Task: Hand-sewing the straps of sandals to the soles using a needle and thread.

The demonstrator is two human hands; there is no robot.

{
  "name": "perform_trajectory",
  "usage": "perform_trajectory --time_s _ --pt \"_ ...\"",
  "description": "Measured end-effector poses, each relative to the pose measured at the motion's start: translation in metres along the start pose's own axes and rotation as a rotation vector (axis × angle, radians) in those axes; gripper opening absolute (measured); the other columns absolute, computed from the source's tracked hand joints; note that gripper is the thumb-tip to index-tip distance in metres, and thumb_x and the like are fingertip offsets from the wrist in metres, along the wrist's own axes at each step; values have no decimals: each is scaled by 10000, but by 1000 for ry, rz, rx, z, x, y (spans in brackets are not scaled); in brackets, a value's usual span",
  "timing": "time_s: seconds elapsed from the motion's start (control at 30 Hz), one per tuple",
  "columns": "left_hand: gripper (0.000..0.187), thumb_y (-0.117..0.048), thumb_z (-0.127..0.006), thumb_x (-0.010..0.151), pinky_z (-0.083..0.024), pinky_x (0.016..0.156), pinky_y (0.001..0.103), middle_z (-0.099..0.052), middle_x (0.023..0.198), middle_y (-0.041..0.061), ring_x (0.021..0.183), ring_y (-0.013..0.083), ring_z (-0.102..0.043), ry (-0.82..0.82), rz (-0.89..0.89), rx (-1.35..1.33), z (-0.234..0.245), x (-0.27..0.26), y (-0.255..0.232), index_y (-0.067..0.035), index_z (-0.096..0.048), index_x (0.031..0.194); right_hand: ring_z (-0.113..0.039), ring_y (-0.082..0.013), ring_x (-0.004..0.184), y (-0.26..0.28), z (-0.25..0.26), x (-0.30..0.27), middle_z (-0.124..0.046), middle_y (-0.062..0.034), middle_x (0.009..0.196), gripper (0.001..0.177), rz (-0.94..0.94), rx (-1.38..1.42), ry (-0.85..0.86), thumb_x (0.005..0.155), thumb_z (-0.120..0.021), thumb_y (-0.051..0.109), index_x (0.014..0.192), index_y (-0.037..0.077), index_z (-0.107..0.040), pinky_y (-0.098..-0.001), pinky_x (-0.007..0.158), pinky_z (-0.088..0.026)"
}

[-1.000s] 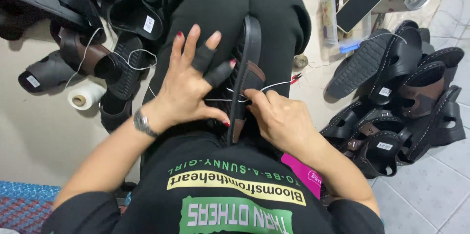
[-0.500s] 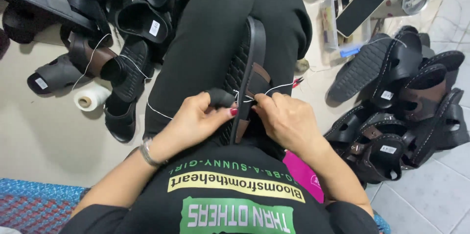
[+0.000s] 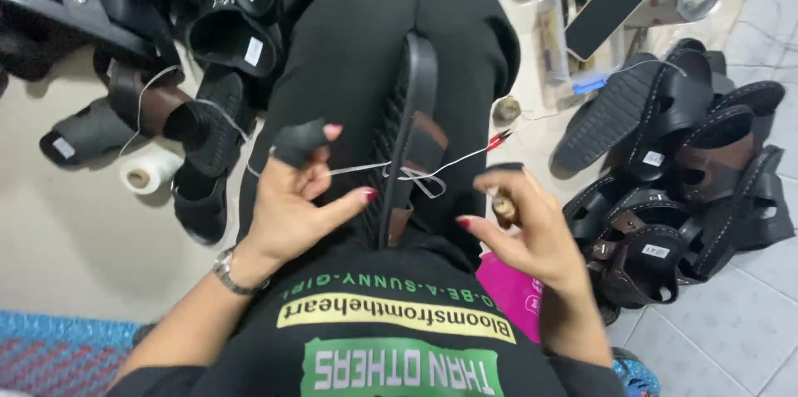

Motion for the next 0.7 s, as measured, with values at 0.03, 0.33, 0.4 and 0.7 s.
perform_trajectory --time_s 0.03,0.33,0.4,0.7 --pt "898 -65 -967 589 -437 532 204 -433 861 28 544 64 -417 39 -49 30 3 -3 1 -81 -561 1390 -628 -175 521 -8 -11 -2 -744 -96 947 530 -8 175 -155 747 -880 216 1179 48 -622 -269 509 -494" --pt "789 -200 -893 753 -586 546 411 -520 1234 198 634 284 -691 191 -143 319 -22 -6 -21 -117 -527 1447 -590 -211 610 9 -11 -9 -476 45 700 404 134 -667 -161 737 -708 191 1117 326 -720 -347 595 -521" --pt "720 -182 -881 779 -571 548 347 -524 1220 166 618 221 -671 155 -173 260 -18 -6 -17 -108 -560 1421 -586 -210 587 6 -35 3 -485 34 672 429 147 -686 -248 708 -725 161 1116 292 -731 -343 569 -514" --pt "228 52 -728 937 -466 761 405 -619 1023 195 812 326 -553 -200 -472 753 75 10 -39 70 -659 1154 -657 -279 694 -62 109 -64 -717 -204 865 40 129 -514 -1116 915 -663 -113 888 -100 -690 -365 660 -565"
Point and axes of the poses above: each hand's wrist, its own x-axis towards the middle knuckle, its own z-axis out of the back of the hand, y = z × x, the point moved 5 cm from there along x, towards the middle knuckle
